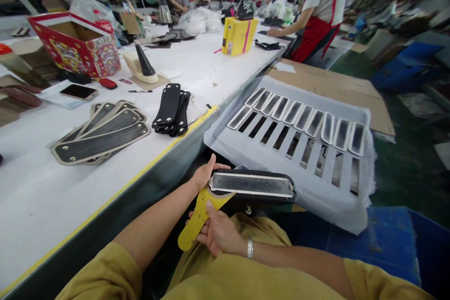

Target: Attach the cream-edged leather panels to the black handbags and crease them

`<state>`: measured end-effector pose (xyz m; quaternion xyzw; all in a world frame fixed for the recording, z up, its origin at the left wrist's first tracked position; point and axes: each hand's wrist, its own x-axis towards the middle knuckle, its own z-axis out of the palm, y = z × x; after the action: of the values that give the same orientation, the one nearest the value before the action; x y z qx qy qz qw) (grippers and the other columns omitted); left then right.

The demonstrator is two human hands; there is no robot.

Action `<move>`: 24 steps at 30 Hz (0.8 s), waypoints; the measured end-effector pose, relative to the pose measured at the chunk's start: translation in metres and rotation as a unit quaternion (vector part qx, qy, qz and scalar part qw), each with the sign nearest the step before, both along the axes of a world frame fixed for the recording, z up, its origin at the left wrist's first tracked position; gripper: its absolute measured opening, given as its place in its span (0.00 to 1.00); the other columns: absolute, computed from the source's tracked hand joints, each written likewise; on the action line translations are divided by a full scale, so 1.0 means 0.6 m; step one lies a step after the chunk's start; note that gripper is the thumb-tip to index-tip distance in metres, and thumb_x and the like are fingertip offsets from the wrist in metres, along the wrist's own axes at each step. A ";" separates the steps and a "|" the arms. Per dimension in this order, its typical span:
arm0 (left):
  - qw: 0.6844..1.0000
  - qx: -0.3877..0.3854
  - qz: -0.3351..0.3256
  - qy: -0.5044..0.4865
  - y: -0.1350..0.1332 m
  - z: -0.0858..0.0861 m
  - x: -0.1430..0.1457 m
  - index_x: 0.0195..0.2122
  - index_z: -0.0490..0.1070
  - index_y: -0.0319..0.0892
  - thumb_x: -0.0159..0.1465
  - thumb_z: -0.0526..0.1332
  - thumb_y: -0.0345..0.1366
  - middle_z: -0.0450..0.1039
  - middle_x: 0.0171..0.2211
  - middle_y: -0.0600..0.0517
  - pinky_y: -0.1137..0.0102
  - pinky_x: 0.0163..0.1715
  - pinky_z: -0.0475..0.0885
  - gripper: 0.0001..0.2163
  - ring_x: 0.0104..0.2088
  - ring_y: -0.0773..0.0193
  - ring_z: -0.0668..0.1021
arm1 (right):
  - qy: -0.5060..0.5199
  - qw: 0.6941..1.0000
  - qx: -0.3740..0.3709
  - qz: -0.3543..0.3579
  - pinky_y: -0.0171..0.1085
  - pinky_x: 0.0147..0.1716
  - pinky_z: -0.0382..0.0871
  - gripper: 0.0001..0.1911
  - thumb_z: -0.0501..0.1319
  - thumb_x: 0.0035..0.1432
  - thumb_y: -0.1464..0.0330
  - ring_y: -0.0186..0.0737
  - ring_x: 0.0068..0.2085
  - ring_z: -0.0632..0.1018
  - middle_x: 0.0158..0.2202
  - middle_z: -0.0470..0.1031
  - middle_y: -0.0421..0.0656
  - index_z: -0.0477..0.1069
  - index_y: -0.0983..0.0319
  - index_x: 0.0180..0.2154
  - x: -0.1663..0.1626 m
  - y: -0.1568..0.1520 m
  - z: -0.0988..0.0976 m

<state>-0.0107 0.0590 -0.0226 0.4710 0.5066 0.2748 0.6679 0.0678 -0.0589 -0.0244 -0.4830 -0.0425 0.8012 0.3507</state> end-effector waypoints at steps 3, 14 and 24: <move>1.000 0.005 -0.004 0.024 0.003 0.004 0.004 0.39 0.78 0.41 0.62 0.39 0.58 0.79 0.33 0.51 0.68 0.43 0.67 0.33 0.37 0.59 0.77 | 0.015 1.000 0.000 -0.006 0.40 0.34 0.74 0.19 0.61 0.55 0.55 0.40 0.31 0.80 0.29 0.78 0.44 0.65 0.65 0.39 -0.001 0.000 0.000; 0.996 0.053 -0.024 0.069 0.010 0.000 0.014 0.37 0.78 0.39 0.63 0.40 0.56 0.79 0.32 0.50 0.69 0.41 0.67 0.31 0.35 0.60 0.77 | 0.048 0.999 -0.009 -0.020 0.42 0.38 0.74 0.19 0.60 0.57 0.57 0.41 0.34 0.80 0.29 0.79 0.45 0.65 0.65 0.41 0.005 -0.001 0.003; 0.995 0.069 0.019 0.074 0.002 -0.021 0.020 0.38 0.78 0.39 0.62 0.44 0.56 0.78 0.28 0.50 0.70 0.36 0.68 0.30 0.31 0.61 0.77 | 0.034 0.999 -0.014 -0.001 0.45 0.40 0.73 0.13 0.58 0.59 0.61 0.41 0.35 0.80 0.33 0.78 0.49 0.65 0.66 0.37 0.013 -0.005 -0.002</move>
<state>0.0010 0.0601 -0.0349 0.5253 0.5430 0.2865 0.5892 0.0755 -0.0617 -0.0255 -0.4604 -0.0193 0.8174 0.3459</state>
